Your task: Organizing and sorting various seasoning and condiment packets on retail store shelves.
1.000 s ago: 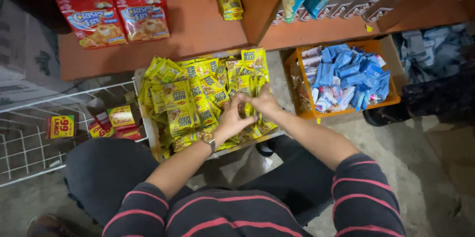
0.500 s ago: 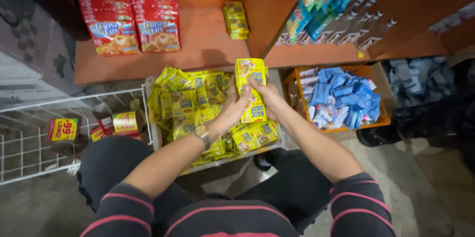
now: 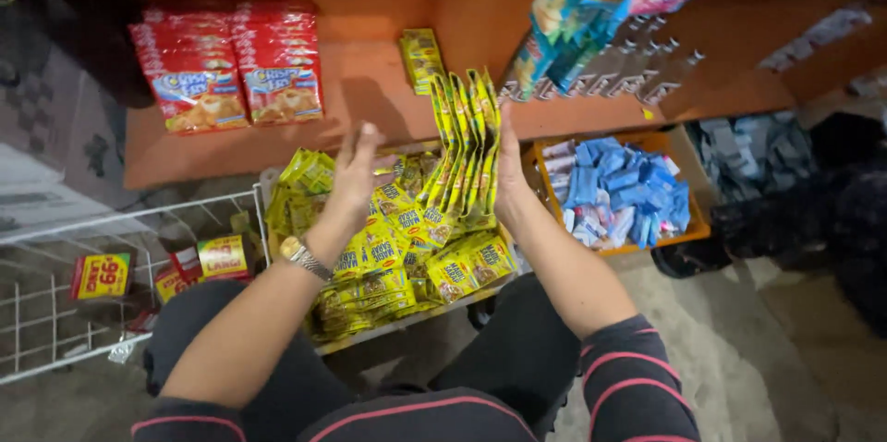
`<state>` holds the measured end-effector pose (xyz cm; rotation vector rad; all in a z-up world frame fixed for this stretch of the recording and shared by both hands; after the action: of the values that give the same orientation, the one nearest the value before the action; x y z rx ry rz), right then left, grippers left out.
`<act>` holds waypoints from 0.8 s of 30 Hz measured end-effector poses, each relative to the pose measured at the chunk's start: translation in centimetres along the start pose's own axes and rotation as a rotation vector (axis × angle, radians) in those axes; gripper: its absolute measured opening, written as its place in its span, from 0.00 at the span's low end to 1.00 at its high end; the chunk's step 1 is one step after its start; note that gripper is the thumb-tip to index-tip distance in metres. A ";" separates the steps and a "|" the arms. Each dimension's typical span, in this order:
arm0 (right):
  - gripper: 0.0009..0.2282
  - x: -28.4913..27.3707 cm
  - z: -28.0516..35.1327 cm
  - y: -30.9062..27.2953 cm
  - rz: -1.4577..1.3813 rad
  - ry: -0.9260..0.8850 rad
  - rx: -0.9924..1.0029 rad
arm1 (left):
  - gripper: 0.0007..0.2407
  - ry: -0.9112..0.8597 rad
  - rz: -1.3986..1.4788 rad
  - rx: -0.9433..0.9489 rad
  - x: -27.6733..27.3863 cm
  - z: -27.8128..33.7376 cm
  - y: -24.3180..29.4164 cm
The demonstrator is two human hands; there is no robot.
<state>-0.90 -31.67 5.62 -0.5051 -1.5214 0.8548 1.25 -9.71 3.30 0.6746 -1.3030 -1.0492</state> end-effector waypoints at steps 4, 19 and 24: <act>0.36 -0.9 -1.7 2.4 0.148 0.150 0.066 | 0.34 -0.084 0.018 -0.044 0.8 0.0 -1.7; 0.35 -0.3 -2.0 6.2 0.515 0.293 0.083 | 0.26 0.036 0.153 0.075 1.7 0.3 -0.2; 0.30 -0.2 -1.1 7.8 0.444 0.136 0.147 | 0.27 0.069 0.164 0.194 1.3 -0.2 -0.1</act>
<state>-1.11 -26.64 -0.48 -0.7911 -1.2272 1.2375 1.37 -10.91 3.76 0.7290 -1.3864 -0.7676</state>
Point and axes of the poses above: each hand's wrist, its own z-axis away from the middle knuckle, its own x-axis out of the palm, y = z × x, the point moved 2 cm from there along -z, towards the middle knuckle, and after that the axes turned 6 degrees about z, right-handed, at the moved point
